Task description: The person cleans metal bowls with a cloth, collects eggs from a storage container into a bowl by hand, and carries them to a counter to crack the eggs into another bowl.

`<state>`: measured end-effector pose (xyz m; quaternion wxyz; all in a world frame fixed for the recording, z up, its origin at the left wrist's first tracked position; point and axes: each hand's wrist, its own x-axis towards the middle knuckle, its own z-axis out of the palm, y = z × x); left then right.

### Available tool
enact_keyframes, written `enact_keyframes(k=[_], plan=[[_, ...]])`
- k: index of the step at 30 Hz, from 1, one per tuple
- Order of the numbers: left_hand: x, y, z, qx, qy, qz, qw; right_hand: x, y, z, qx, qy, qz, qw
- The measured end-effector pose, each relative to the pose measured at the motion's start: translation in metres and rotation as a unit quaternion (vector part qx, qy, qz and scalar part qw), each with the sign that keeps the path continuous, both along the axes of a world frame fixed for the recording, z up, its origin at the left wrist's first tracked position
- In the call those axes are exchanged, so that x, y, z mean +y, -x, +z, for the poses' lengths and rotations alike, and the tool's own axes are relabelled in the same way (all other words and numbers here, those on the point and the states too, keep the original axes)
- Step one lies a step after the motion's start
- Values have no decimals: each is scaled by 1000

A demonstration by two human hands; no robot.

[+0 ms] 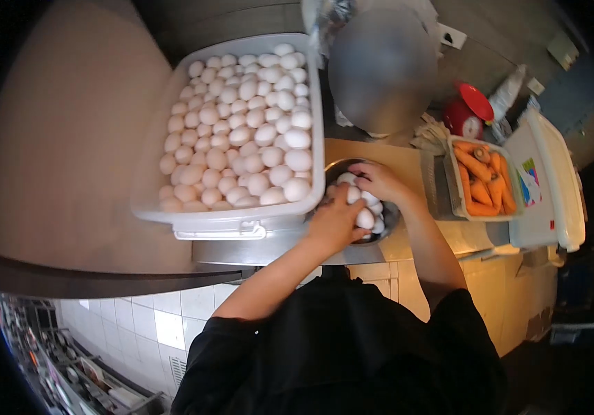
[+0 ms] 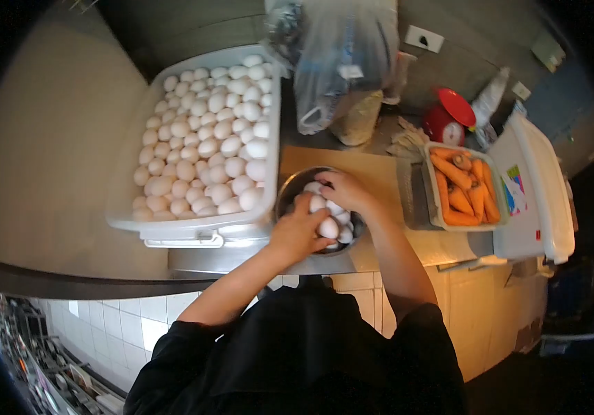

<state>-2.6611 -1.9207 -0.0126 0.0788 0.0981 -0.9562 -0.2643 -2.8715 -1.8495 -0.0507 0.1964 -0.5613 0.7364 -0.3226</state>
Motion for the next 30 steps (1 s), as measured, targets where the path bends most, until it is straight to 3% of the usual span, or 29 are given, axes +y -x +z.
enact_keyframes(k=[2,3,7,9,12,14,15,17,19,20,21,22,23,26,30], plan=[[1,-4,1,25,40,-6,999,3,-7,10,6,-7,-35,999],[0,-7,6,-32,24,-17,999,5,-9,15,10,-4,-24,1000],[8,-32,15,53,104,-19,993,16,-25,49,73,-35,-87,993],[6,-64,61,91,59,-58,992,13,-35,85,104,-46,-100,988],[-24,-112,141,189,-55,-125,972,6,-50,152,33,18,-160,986],[-68,-131,173,224,-4,-28,974,-18,-68,197,89,158,-104,978],[-97,-134,180,219,25,34,975,-35,-71,207,90,158,-104,978],[-159,-135,188,155,94,131,975,-73,-73,223,235,164,93,954],[-218,-136,177,21,132,156,979,-120,-62,205,304,43,192,932],[-239,-138,164,-53,130,147,979,-140,-62,197,306,45,194,931],[-250,-138,150,-51,132,149,979,-159,-63,190,365,-108,205,902],[-260,-138,136,-137,148,113,973,-170,-66,187,414,-258,209,848],[-264,-136,131,-222,163,75,959,-175,-70,187,414,-257,208,848],[-258,-138,114,-167,259,64,949,-182,-77,183,453,-322,207,805],[-256,-125,118,-201,207,98,952,-180,-71,187,451,-306,220,809]])
